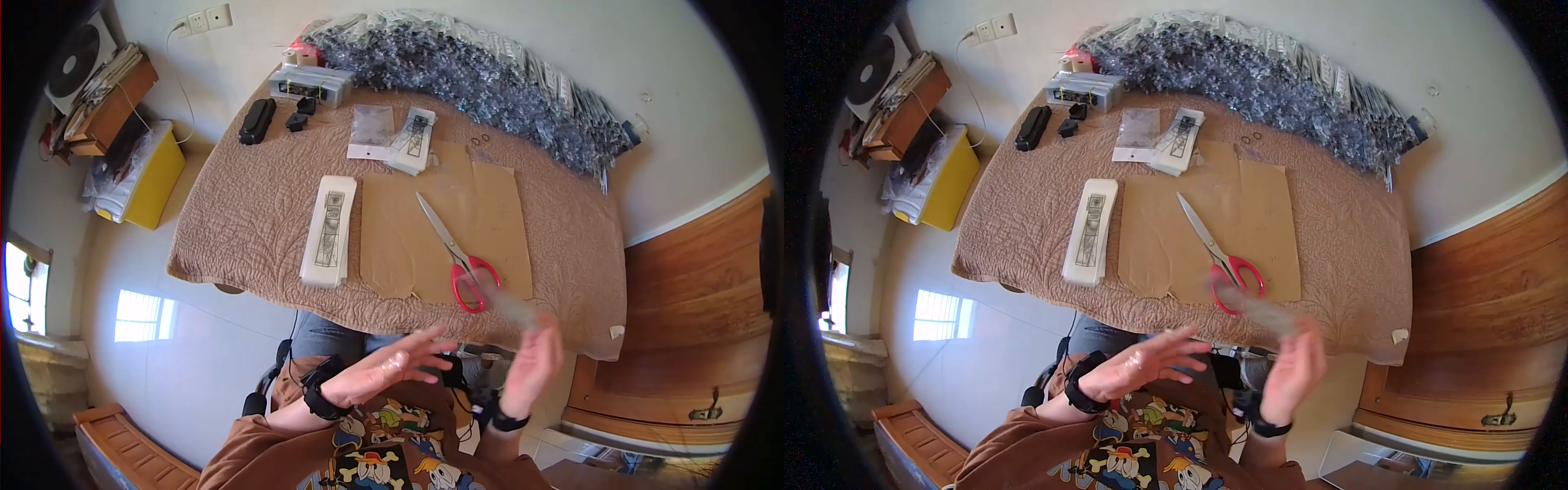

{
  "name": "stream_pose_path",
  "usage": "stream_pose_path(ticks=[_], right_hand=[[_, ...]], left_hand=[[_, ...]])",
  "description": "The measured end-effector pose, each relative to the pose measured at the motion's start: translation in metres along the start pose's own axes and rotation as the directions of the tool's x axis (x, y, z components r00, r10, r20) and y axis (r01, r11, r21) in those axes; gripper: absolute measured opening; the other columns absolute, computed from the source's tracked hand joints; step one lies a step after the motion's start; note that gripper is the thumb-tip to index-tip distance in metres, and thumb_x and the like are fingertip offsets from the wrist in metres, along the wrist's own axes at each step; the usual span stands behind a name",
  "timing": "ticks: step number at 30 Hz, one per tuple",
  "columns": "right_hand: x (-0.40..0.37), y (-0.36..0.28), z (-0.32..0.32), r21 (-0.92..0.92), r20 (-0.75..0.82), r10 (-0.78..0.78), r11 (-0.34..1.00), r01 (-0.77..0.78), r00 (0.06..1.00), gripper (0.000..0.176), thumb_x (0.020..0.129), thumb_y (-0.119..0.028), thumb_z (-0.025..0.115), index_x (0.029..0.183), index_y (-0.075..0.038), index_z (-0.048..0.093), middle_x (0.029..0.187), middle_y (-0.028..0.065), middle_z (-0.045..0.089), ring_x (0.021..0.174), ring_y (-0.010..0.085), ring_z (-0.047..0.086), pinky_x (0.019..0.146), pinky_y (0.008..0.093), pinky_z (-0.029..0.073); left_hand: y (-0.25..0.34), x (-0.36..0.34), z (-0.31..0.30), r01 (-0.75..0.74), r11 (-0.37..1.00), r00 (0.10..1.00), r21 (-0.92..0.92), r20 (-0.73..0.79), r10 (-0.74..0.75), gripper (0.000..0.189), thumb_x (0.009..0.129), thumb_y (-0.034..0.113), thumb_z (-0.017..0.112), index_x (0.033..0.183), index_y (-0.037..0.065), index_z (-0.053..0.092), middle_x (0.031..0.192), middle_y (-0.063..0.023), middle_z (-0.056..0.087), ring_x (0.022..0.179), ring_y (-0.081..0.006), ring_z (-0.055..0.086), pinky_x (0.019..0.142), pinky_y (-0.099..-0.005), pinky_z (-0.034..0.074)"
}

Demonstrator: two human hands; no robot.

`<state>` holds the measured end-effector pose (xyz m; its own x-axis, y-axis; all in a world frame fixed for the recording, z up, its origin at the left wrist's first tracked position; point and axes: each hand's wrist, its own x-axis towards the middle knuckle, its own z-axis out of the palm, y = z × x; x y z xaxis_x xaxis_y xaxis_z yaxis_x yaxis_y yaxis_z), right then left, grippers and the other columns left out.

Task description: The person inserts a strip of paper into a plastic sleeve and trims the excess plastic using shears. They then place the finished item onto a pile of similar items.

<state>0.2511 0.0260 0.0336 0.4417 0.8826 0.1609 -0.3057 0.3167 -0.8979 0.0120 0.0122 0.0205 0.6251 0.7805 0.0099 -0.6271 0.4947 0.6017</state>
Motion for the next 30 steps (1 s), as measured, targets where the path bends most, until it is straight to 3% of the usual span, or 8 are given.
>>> stream_pose_path(ticks=[6, 10, 13, 17, 19, 22, 25, 30], right_hand=[[0.051, -0.005, -0.051, 0.297, -0.242, 0.192, 0.948, -0.116, 0.951, 0.028, 0.09, -0.009, 0.044, 0.113, 0.007, 0.05, 0.11, 0.0162, 0.055, 0.1, 0.0206, 0.055, 0.092, 0.0286, 0.044], [0.031, -0.017, -0.036, 0.048, -0.109, 0.123, 0.992, -0.119, 0.986, 0.03, 0.091, -0.011, 0.044, 0.114, 0.007, 0.049, 0.114, 0.0183, 0.052, 0.099, 0.019, 0.055, 0.088, 0.0283, 0.045], [0.003, -0.029, -0.013, -0.636, 0.042, 0.042, 0.772, -0.006, 0.998, 0.026, 0.09, -0.009, 0.045, 0.113, 0.003, 0.051, 0.11, 0.0156, 0.056, 0.098, 0.0178, 0.056, 0.084, 0.0285, 0.045], [-0.027, 0.002, 0.022, -0.68, 0.671, 0.609, 0.733, 0.022, 0.423, 0.015, 0.087, -0.005, 0.048, 0.097, 0.001, 0.057, 0.092, 0.0087, 0.062, 0.08, 0.0178, 0.061, 0.072, 0.0265, 0.048], [-0.042, 0.075, 0.025, -0.592, 0.775, 0.434, 0.755, 0.284, 0.459, 0.015, 0.085, -0.009, 0.052, 0.095, 0.001, 0.059, 0.096, 0.0118, 0.062, 0.083, 0.024, 0.061, 0.074, 0.0303, 0.048], [-0.047, 0.18, -0.002, -0.776, 0.631, 0.46, 0.365, 0.515, 0.625, 0.025, 0.084, -0.019, 0.055, 0.101, 0.0, 0.058, 0.099, 0.0164, 0.06, 0.093, 0.0303, 0.058, 0.081, 0.0351, 0.045], [-0.04, 0.213, 0.007, -0.573, 0.815, -0.06, 0.058, 0.817, 0.576, 0.021, 0.08, -0.019, 0.059, 0.094, -0.002, 0.059, 0.092, 0.0172, 0.06, 0.086, 0.0291, 0.06, 0.072, 0.0363, 0.047], [-0.045, 0.175, 0.023, -0.514, 0.835, -0.121, 0.175, 0.84, 0.536, 0.016, 0.08, -0.016, 0.059, 0.088, -0.003, 0.058, 0.082, 0.015, 0.061, 0.076, 0.0283, 0.061, 0.065, 0.0358, 0.047]], left_hand=[[-0.018, -0.019, -0.012, 0.366, 0.906, 0.836, 0.21, 0.352, -0.42, 0.051, 0.094, 0.03, 0.04, 0.135, 0.001, 0.026, 0.13, -0.0113, 0.042, 0.117, -0.0189, 0.042, 0.099, -0.0314, 0.032], [-0.029, -0.033, -0.028, 0.384, 0.893, 0.89, 0.235, 0.161, -0.425, 0.043, 0.094, 0.021, 0.041, 0.131, 0.0, 0.034, 0.127, -0.0107, 0.046, 0.116, -0.0169, 0.043, 0.099, -0.0298, 0.033], [-0.02, -0.037, -0.034, 0.364, 0.875, 0.913, 0.318, 0.064, -0.403, 0.039, 0.094, 0.021, 0.041, 0.126, -0.001, 0.04, 0.123, -0.0105, 0.049, 0.114, -0.017, 0.045, 0.098, -0.0295, 0.033], [-0.024, -0.04, -0.044, 0.356, 0.87, 0.928, 0.341, -0.018, -0.372, 0.034, 0.094, 0.02, 0.041, 0.119, -0.002, 0.047, 0.118, -0.01, 0.052, 0.112, -0.017, 0.047, 0.097, -0.0294, 0.035], [-0.026, -0.04, -0.045, 0.348, 0.875, 0.933, 0.337, -0.035, -0.357, 0.033, 0.094, 0.019, 0.041, 0.117, -0.002, 0.049, 0.116, -0.0098, 0.054, 0.111, -0.017, 0.048, 0.096, -0.0294, 0.035], [-0.027, -0.041, -0.042, 0.335, 0.869, 0.942, 0.363, -0.125, -0.311, 0.031, 0.094, 0.019, 0.041, 0.114, -0.003, 0.051, 0.113, -0.0092, 0.055, 0.108, -0.0165, 0.05, 0.095, -0.0291, 0.036], [-0.026, -0.049, -0.045, 0.332, 0.902, 0.936, 0.276, -0.214, -0.279, 0.032, 0.094, 0.021, 0.041, 0.113, -0.002, 0.052, 0.112, -0.0089, 0.056, 0.108, -0.016, 0.05, 0.094, -0.0283, 0.037], [-0.028, -0.051, -0.064, 0.358, 0.89, 0.892, 0.28, -0.385, -0.238, 0.036, 0.093, 0.028, 0.043, 0.113, 0.0, 0.052, 0.113, -0.0091, 0.056, 0.106, -0.0145, 0.051, 0.092, -0.0263, 0.038]])
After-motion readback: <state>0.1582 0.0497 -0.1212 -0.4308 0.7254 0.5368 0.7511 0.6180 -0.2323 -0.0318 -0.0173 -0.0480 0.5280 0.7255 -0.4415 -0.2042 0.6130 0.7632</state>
